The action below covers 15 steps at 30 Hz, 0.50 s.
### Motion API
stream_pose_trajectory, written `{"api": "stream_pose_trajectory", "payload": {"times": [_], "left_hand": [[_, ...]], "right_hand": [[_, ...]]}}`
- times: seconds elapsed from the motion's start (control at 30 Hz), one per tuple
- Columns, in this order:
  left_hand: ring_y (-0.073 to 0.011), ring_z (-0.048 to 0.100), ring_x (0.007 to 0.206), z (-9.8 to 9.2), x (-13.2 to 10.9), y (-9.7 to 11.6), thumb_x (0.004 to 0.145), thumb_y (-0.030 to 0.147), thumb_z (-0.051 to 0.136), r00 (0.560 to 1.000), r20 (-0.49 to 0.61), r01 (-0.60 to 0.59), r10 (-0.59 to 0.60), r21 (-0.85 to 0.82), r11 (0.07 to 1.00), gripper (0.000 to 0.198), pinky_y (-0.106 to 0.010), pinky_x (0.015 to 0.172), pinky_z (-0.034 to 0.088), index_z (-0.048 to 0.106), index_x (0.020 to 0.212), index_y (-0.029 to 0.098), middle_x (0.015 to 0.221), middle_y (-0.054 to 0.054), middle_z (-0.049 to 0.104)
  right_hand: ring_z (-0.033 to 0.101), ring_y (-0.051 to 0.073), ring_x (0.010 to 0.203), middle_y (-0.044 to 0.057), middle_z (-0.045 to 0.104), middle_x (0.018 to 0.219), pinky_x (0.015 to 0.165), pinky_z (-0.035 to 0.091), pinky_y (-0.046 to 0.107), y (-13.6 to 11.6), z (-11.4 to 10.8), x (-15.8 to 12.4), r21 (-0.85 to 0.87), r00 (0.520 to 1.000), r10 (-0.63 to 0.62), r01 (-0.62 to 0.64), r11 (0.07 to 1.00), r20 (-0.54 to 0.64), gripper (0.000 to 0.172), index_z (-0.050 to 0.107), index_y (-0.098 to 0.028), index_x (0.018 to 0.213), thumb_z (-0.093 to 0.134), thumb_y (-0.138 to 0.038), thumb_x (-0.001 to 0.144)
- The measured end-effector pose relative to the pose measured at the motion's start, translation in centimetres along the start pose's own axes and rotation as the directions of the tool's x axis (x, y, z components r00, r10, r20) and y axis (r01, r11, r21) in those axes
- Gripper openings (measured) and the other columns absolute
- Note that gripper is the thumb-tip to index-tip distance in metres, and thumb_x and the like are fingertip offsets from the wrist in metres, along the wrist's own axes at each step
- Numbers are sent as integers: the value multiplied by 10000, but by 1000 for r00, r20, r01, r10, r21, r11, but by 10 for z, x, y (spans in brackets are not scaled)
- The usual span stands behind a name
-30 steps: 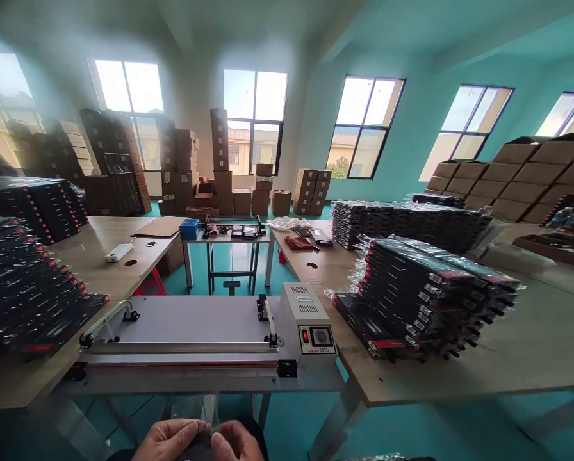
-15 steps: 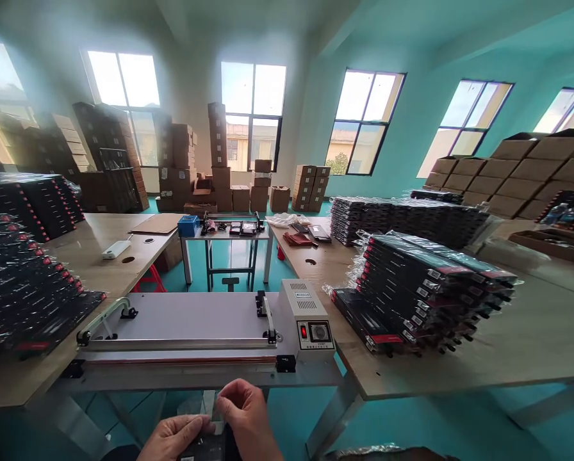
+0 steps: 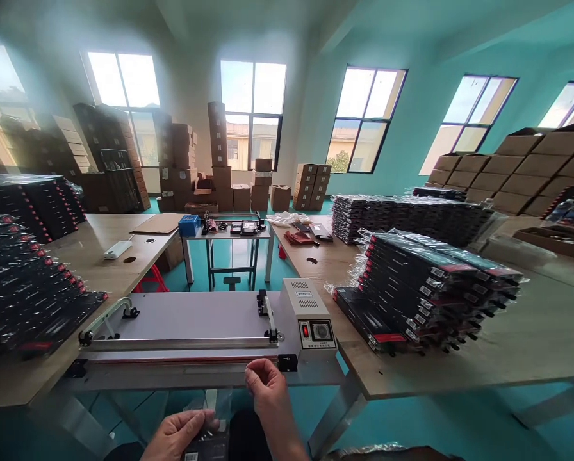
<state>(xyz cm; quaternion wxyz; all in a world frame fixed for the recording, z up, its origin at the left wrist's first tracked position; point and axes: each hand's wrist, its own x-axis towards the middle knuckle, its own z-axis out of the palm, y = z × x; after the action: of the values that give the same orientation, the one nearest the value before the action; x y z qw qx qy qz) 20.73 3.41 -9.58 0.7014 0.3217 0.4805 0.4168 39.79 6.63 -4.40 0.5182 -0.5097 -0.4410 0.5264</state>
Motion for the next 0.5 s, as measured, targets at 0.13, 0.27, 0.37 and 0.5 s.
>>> {"api": "stream_pose_trajectory", "payload": {"times": [0.13,0.27,0.37,0.5], "left_hand": [[-156,662,691,-5,0,7,583,620,756,998,59,5,-6,23,1000,579,-220,643,456,781,870,118,827,-137,781],[-188,690,791,-8,0,33,624,561,764,1000,12,-19,21,-132,991,511,-245,720,508,765,889,124,864,-124,780],[-184,685,720,-12,2,39,574,594,778,991,-102,55,-83,-255,965,533,-269,678,533,754,841,134,801,-95,768],[-121,571,518,-11,1,23,573,547,802,982,154,122,-108,-89,988,482,-222,506,430,746,699,85,582,-59,675]], "right_hand": [[574,205,790,27,597,851,620,450,275,22,-2,-14,-31,939,225,-225,974,259,629,570,-171,1044,791,-510,563],[607,234,873,61,661,915,741,464,295,41,2,-33,7,859,216,-248,969,463,684,607,-153,1061,852,-465,503],[606,235,872,74,662,924,733,462,297,39,1,-38,31,868,203,-243,969,453,699,600,-154,1072,827,-540,535],[580,202,781,40,632,824,670,442,275,34,0,-37,2,886,189,-209,978,424,711,611,-162,960,826,-613,455]]}}
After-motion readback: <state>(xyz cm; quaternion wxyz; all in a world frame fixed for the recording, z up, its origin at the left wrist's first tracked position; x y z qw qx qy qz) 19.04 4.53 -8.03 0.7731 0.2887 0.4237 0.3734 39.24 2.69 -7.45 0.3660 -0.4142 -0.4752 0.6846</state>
